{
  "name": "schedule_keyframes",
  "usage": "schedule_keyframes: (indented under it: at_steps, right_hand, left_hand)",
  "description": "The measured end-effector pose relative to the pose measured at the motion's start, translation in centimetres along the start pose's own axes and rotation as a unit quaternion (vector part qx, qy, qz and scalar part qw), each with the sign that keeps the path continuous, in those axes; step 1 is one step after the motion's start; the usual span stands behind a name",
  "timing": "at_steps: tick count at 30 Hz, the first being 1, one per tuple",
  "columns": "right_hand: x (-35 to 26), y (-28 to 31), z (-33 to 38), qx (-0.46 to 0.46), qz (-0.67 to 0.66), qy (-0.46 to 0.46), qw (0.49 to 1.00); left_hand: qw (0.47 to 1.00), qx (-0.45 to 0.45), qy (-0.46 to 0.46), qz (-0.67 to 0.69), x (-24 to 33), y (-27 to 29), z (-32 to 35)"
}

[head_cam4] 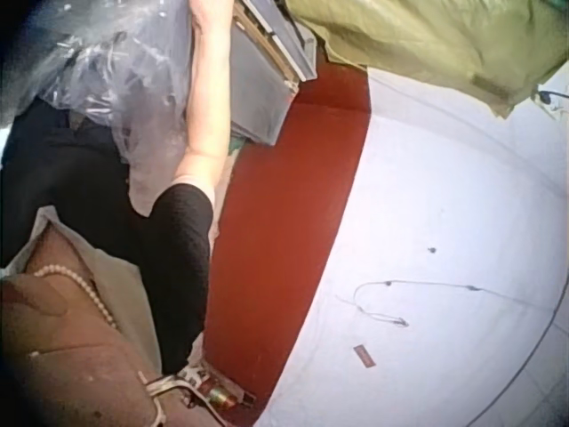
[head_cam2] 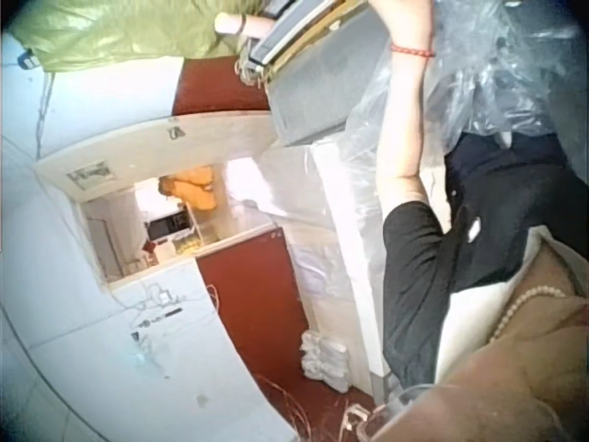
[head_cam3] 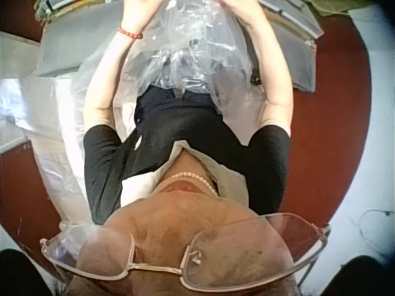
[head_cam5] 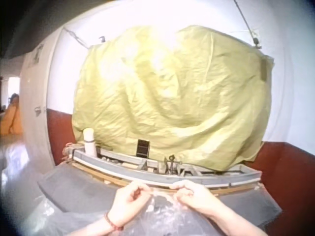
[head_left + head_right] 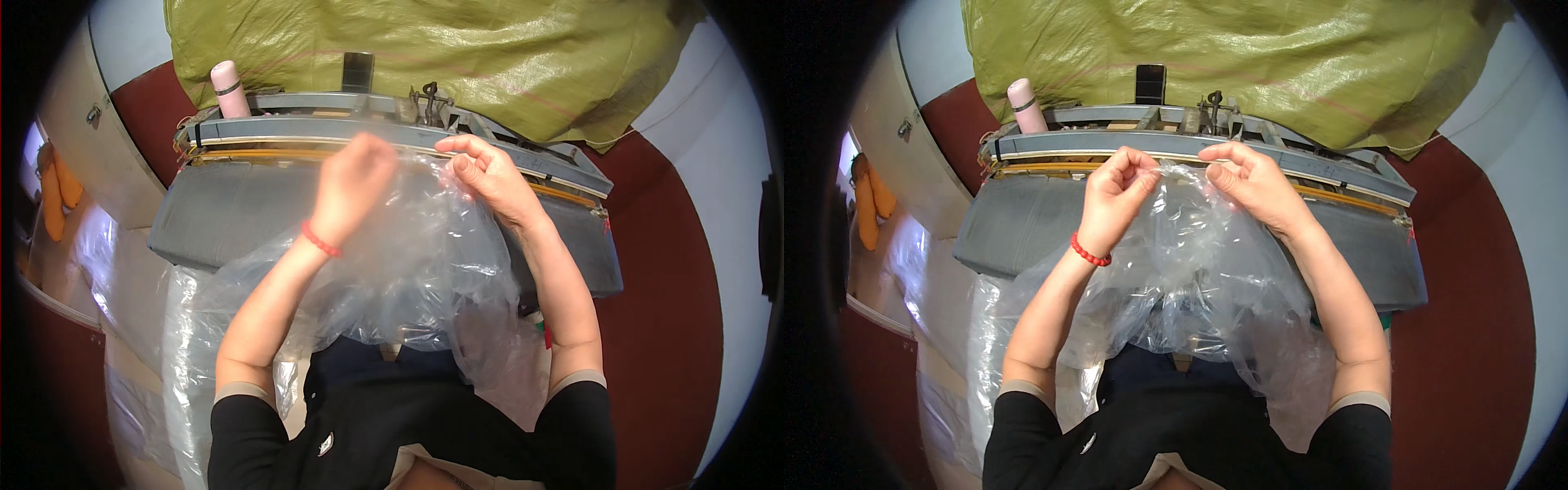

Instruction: The person is aligning and sealing large plastic sheets using a heat-sealing machine in a manufacturing environment.

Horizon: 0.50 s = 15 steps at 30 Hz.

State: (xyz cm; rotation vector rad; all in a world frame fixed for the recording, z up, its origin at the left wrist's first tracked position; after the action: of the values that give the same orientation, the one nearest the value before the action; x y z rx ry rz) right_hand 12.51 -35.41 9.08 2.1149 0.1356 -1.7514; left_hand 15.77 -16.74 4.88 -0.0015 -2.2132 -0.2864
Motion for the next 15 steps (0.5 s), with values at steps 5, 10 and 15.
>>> schedule_keyframes:
  at_steps: [5,10,15]
  right_hand:
    - [0.4,-1.3,-0.6,-0.022,-0.027,0.010,0.999]
    - [0.9,-3.8,-1.8,-0.027,-0.032,0.087,0.995]
    - [1.6,-5.6,-3.1,-0.047,-0.027,0.101,0.993]
  left_hand:
    - [1.000,0.012,0.009,0.016,1.0,0.7,0.2]
    - [0.982,0.058,-0.048,-0.172,1.7,1.9,1.3]
    - [0.967,0.048,-0.070,-0.240,2.5,2.6,1.8]
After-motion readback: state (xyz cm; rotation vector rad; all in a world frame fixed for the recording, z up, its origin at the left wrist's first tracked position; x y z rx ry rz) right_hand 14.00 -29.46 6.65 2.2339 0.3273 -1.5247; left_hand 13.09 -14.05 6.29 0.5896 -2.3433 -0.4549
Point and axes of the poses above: each hand's wrist, its own z-axis away from the middle knuckle, its own y-axis out of the back of the hand, x = y × z, the point moved 3 cm from there along -z, towards the middle knuckle, and after that the axes turned 4 degrees about -x, right-handed, at the moved point
